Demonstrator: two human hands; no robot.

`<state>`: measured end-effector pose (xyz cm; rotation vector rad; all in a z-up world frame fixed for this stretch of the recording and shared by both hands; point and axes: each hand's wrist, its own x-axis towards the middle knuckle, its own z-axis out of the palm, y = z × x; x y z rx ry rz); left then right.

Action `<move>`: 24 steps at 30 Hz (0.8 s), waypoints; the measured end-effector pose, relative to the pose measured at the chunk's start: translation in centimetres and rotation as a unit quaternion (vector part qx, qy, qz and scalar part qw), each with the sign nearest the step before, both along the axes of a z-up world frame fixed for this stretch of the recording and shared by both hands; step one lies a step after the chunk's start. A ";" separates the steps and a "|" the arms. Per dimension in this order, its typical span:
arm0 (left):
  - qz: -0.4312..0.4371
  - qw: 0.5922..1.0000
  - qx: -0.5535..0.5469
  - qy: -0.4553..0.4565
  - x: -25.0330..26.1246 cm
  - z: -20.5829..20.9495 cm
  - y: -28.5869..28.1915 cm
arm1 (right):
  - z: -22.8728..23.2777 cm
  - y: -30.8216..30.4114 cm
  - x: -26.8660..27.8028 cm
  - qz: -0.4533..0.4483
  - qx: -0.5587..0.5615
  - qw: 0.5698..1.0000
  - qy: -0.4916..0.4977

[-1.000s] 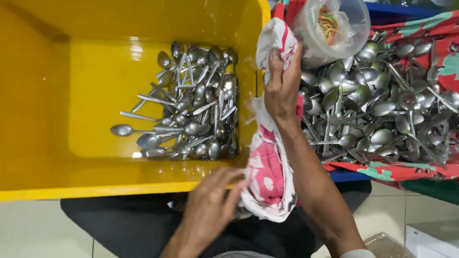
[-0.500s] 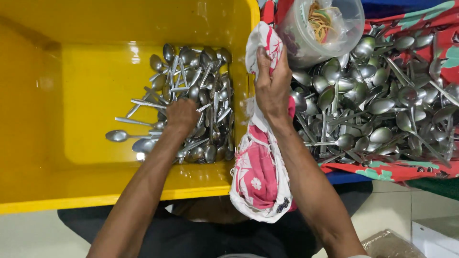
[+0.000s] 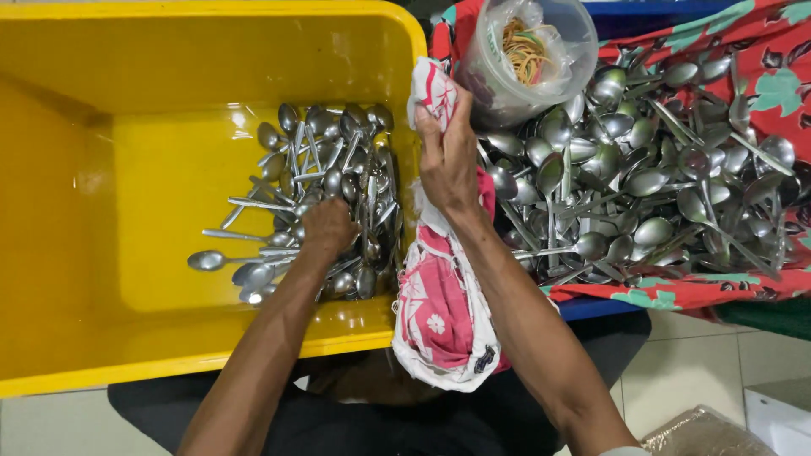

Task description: Wiping and cleaning metal spoons with a cloth and sorting them into bins.

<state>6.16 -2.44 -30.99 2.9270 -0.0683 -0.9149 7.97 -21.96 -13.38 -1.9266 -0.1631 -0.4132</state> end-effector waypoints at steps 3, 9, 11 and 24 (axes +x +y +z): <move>-0.007 1.000 0.014 0.003 -0.1 -2.2 -0.4 | 0.7 0.2 -0.3 -0.013 -0.030 0.999 0.006; 0.073 0.994 -0.068 0.039 -0.5 -1.5 -0.7 | 1.0 0.8 -0.6 -0.061 -0.009 0.998 0.002; 0.079 0.992 -0.092 0.034 -0.3 -2.9 -0.2 | 1.1 0.8 -0.5 -0.065 -0.009 0.998 0.002; -0.170 0.914 0.273 -0.248 -2.9 7.2 3.9 | 1.4 1.0 -0.6 -0.040 -0.023 0.998 -0.045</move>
